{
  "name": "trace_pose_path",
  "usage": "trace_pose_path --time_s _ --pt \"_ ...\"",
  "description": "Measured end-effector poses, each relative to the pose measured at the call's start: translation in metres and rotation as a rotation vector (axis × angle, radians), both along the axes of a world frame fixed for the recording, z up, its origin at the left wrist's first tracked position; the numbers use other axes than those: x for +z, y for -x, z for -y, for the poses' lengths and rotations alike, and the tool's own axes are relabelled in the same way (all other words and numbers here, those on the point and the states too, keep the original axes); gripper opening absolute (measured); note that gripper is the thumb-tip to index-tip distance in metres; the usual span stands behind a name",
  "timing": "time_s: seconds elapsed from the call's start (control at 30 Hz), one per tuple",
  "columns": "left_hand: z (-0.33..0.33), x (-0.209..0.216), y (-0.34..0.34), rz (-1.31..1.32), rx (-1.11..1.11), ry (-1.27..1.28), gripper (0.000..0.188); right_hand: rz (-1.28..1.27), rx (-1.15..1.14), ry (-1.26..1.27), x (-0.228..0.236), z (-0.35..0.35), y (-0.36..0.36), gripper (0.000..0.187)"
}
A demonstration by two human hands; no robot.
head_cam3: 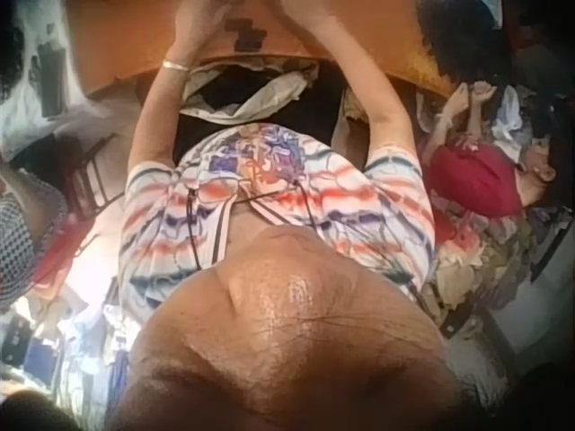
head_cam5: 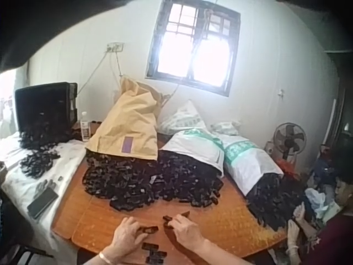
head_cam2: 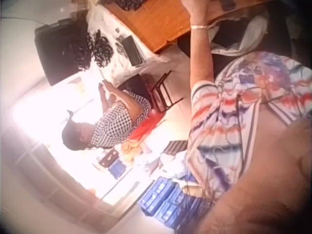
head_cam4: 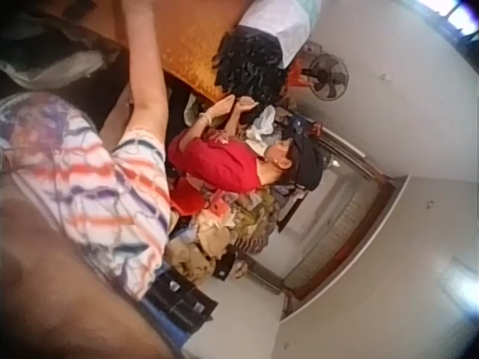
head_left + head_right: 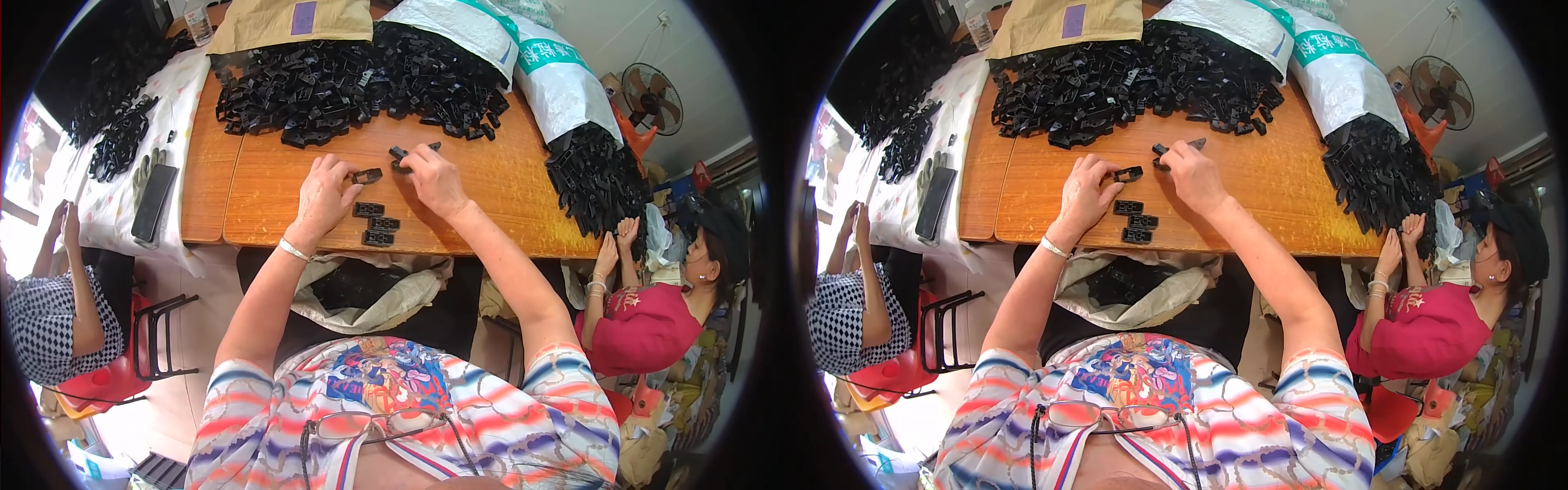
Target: Assembling small black plastic buckles by snapping two components together and placing them into a bag.
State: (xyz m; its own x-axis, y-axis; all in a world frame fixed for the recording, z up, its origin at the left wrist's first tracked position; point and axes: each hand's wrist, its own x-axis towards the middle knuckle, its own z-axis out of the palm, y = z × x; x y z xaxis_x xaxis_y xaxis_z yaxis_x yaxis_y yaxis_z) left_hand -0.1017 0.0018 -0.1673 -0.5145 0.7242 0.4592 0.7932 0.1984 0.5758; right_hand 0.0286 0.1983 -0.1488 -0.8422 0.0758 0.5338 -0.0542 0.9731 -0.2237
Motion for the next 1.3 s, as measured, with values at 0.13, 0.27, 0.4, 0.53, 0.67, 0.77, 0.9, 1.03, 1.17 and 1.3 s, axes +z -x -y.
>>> trace_pose_path --time_s 0.13,0.27,0.4,0.53,0.67,0.77,0.9,1.03,1.17,1.3 --pt "0.000 0.001 0.000 0.007 -0.008 0.004 0.026 0.017 0.007 0.027 -0.004 0.005 -0.011 0.016" --pt "0.001 0.001 -0.001 0.013 -0.004 0.004 0.027 0.018 -0.051 0.120 0.000 0.014 -0.014 0.014" --pt "0.001 0.001 -0.001 0.013 0.009 0.018 0.025 0.134 -0.228 0.216 -0.003 0.019 -0.009 0.020" --pt "0.000 0.001 -0.001 0.011 0.009 0.022 0.023 0.213 -0.245 0.313 0.000 0.019 -0.001 0.023" --pt "0.002 0.002 0.002 0.021 -0.022 0.041 0.023 0.190 -0.052 0.473 0.019 0.041 0.012 0.022" --pt "0.001 0.000 0.002 0.011 -0.032 0.046 0.023 0.198 -0.014 0.293 0.007 0.042 0.022 0.022" --pt "0.001 0.000 0.002 0.004 -0.038 0.024 0.020 0.234 -0.024 0.278 0.005 0.037 0.024 0.021" --pt "-0.001 0.000 0.007 0.074 -0.038 0.051 0.018 0.290 -0.032 0.234 0.005 0.035 0.026 0.020" --pt "-0.012 0.001 0.009 0.172 0.048 0.164 0.019 0.295 -0.019 0.249 0.007 0.039 0.024 0.021" --pt "-0.017 0.005 0.005 0.155 0.060 0.221 0.019 0.287 -0.069 0.289 0.005 0.034 0.019 0.023"
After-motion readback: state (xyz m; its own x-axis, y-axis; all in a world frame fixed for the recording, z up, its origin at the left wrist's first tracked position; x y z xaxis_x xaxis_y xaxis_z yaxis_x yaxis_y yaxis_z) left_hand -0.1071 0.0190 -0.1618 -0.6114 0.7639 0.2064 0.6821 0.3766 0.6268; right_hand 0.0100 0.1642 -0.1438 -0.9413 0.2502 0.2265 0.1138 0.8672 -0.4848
